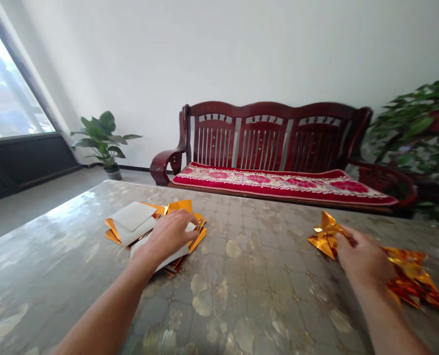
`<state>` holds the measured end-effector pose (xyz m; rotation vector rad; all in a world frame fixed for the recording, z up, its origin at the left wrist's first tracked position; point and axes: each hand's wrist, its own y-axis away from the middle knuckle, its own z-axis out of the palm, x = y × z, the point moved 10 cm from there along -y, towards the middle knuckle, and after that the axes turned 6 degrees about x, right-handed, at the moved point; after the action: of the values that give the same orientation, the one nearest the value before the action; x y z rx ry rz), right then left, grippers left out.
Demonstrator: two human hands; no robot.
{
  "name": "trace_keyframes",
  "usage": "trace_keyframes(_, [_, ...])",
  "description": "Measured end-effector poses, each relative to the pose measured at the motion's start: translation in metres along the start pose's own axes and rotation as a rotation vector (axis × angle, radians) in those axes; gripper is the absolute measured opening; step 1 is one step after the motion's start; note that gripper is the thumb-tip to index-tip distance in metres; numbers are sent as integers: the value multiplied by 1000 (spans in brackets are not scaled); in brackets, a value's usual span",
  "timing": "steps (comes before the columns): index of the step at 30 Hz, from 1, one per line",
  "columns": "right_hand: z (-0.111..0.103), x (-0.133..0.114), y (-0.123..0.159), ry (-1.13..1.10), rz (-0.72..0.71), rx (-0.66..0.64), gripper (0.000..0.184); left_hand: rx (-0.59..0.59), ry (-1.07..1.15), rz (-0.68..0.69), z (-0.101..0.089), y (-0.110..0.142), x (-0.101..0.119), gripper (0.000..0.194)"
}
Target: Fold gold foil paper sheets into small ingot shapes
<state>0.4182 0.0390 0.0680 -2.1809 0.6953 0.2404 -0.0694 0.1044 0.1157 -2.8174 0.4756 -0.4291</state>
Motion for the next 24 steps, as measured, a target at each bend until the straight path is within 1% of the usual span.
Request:
trace_keyframes(1, [-2,14,-5,9,26,35,42,-47,-34,-15,0,0,-9,27])
trace_keyframes(3, [-14,33,-11,5,15,165,40,-133,-101,-57,6,4,-27,46])
trace_keyframes(5, [-28,39,-13,16,-38,293,36,-228,-135,-77,18,9,-39,67])
trace_keyframes(6, [-35,38,-12,12,-49,338,36,-270,-140,-73,25,12,-42,76])
trace_keyframes(7, [-38,34,-11,-4,-63,353,37,-304,-145,-65,32,15,-44,85])
trace_keyframes(8, [-40,25,-10,-23,-91,353,38,-330,-149,-54,39,17,-45,92])
trace_keyframes(10, [-40,-3,-4,-64,-191,321,39,-368,-187,-68,50,20,-50,96])
trace_keyframes(12, [-35,-34,4,-137,-301,284,37,-409,-233,-94,60,23,-55,95])
trace_keyframes(13, [-34,-46,9,-167,-324,288,35,-423,-244,-104,63,25,-56,93])
trace_keyframes(14, [-25,-59,15,-184,-375,229,34,-433,-242,-103,66,26,-55,90])
trace_keyframes(15, [-21,-68,20,-218,-398,213,33,-436,-229,-93,67,26,-54,87])
trace_keyframes(16, [-17,-75,25,-260,-412,196,33,-435,-210,-79,67,26,-51,85])
trace_keyframes(17, [-10,-82,30,-287,-429,145,33,-434,-192,-62,67,26,-49,82])
trace_keyframes(20, [4,-92,43,-347,-435,51,31,-434,-168,-37,65,26,-47,72])
trace_keyframes(24, [16,-100,56,-395,-448,-46,31,-438,-161,-28,62,23,-47,49])
